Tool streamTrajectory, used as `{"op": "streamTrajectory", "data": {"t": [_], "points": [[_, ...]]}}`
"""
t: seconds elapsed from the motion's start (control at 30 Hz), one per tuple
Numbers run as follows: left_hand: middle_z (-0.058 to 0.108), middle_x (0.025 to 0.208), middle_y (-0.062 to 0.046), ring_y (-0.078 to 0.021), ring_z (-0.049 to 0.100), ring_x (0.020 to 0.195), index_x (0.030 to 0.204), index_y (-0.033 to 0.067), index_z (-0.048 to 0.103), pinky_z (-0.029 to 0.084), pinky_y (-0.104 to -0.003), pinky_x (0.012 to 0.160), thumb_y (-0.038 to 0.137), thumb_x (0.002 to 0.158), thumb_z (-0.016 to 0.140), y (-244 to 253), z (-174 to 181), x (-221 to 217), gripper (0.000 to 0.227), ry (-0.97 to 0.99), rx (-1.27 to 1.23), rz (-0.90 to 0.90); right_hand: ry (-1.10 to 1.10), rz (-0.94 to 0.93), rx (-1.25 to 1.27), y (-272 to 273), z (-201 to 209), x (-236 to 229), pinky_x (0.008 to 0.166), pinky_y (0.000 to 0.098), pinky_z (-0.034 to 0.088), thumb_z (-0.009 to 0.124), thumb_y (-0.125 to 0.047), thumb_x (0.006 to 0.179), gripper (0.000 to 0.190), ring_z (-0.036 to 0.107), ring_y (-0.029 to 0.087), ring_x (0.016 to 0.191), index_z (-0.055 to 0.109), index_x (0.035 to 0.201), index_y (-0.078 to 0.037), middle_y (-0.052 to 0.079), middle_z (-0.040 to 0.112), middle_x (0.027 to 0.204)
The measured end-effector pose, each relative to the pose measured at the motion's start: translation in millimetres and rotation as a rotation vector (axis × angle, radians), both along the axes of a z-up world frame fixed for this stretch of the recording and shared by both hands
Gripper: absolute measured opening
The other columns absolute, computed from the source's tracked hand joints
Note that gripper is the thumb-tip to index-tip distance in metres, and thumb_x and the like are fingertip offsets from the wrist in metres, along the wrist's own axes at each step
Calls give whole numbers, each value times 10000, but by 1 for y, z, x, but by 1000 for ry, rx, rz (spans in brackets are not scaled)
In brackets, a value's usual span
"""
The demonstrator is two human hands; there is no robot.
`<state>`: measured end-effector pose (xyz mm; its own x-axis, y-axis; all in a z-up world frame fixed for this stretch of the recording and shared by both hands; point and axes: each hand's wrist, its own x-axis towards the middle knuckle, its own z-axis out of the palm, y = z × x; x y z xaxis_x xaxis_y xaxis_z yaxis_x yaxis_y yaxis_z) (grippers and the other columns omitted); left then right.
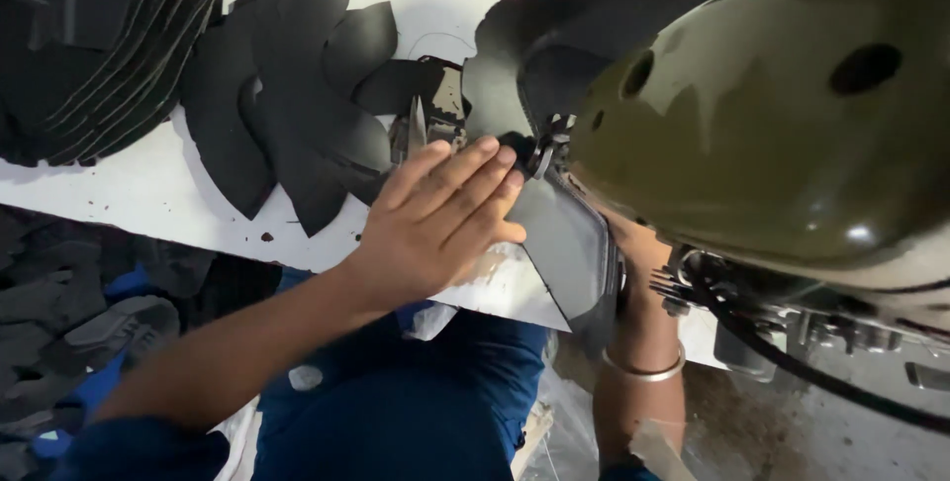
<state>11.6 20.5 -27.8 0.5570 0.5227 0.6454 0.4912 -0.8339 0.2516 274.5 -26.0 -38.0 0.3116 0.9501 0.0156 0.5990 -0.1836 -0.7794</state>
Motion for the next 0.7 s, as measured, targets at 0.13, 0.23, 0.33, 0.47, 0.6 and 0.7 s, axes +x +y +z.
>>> {"op": "streamTrajectory", "data": {"t": [0.13,0.23,0.33,0.47,0.6,0.7], "points": [[642,1250,-135,-267,595,1192,1260,24,614,440,-420,1058,299,1013,708,15,-3,23,382,-450,-368,150,-194,17,24,-14,36,-46,938,370,565,829,-282,934,330,723,225,1033,740,1182,-82,63,762,1149],[619,1131,-103,-190,578,1053,1257,-6,555,473,-367,936,327,980,691,41,-24,40,454,-732,-863,145,-421,134,163,-34,51,-84,1034,449,495,843,-342,864,443,657,285,1170,716,1212,-98,75,714,1236],[641,1025,-41,-112,577,943,1212,7,599,495,-326,827,368,1002,647,48,-36,46,421,-763,-1279,17,-671,232,273,-47,32,-90,1125,517,395,845,-272,847,487,546,339,1338,687,1272,-96,99,631,1372],[641,880,-21,-109,543,787,1176,12,631,498,-333,705,370,1050,599,48,-28,49,380,-835,-1262,-89,-705,194,280,-44,32,-87,1206,533,352,761,-90,952,405,504,345,1426,676,1348,-93,116,613,1450],[655,822,-41,-116,576,727,1163,6,615,506,-329,670,353,1055,590,48,-24,57,365,-820,-1130,32,-682,215,280,-31,42,-73,1213,513,363,749,-56,966,383,554,331,1389,680,1340,-99,117,648,1409],[655,832,-54,-123,590,737,1174,-2,598,508,-326,685,335,1081,571,50,-21,62,350,-866,-1012,71,-556,223,209,-20,43,-61,1007,429,451,750,-26,977,327,648,317,1116,712,1300,-62,137,717,1237]]}}
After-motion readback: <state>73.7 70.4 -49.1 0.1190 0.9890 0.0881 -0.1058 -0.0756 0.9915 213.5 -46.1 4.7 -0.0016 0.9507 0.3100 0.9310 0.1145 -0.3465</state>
